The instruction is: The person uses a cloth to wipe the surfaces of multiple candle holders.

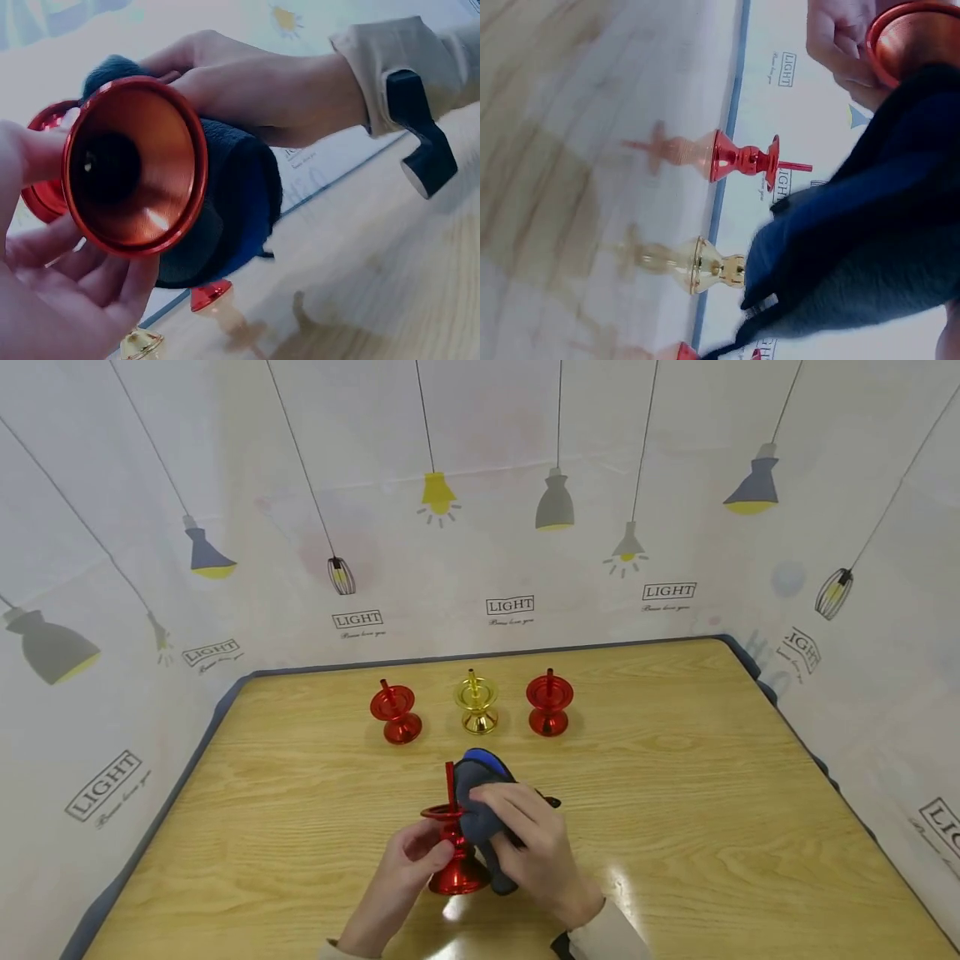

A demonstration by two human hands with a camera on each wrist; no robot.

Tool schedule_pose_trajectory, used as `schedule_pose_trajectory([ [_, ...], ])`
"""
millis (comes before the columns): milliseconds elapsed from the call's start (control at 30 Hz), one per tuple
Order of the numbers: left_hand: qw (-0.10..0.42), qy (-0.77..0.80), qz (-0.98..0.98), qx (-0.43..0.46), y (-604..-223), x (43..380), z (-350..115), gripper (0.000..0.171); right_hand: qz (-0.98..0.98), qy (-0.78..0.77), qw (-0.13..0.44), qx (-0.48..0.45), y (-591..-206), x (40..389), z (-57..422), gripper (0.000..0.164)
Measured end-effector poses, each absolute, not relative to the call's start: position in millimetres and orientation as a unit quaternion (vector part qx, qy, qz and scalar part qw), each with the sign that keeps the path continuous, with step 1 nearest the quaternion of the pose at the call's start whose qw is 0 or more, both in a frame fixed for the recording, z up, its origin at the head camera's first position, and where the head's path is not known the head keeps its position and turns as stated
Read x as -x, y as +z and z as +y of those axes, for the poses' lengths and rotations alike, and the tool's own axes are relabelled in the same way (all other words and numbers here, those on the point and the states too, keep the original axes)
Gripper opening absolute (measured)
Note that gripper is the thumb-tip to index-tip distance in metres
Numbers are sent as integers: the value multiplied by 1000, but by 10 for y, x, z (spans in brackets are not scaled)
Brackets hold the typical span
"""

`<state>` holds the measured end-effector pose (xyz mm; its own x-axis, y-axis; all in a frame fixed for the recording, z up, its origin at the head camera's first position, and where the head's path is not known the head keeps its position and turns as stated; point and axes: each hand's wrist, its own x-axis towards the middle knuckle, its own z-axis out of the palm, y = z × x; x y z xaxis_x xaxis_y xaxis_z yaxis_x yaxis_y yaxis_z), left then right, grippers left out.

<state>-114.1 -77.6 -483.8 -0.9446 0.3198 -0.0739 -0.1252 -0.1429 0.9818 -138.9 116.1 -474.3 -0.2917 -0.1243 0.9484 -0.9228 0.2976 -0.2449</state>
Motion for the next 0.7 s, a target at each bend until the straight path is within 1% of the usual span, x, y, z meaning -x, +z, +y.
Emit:
schedule_pose_trajectory([
  [67,148,761,624,-97,-4845,1134,-819,47,-675,467,438,-367,-4779,1395,1182,26],
  [133,133,770,614,-115,-4838,1125,-853,47,-689,485,422,-335,-4810,1388,1210,29],
  [233,86,772,620,-108,-4803,1130,-894,42,-707,510,388,-298,-4828,1347,1245,23],
  [267,66,769,627,-103,-4788,1138,-904,39,-713,519,372,-289,-4826,1326,1249,23],
  [333,35,757,647,-89,-4760,1155,-916,36,-718,539,341,-277,-4813,1282,1236,32],
  [400,17,740,667,-83,-4738,1167,-917,35,-721,559,311,-265,-4796,1239,1201,43],
  [500,6,718,689,-98,-4727,1172,-897,36,-724,586,274,-239,-4780,1187,1131,42],
  [600,-9,706,701,-107,-4727,1175,-866,37,-722,599,269,-219,-4784,1160,1076,38],
  [700,-23,700,704,-118,-4734,1181,-854,34,-716,602,281,-213,-4798,1149,1042,32],
])
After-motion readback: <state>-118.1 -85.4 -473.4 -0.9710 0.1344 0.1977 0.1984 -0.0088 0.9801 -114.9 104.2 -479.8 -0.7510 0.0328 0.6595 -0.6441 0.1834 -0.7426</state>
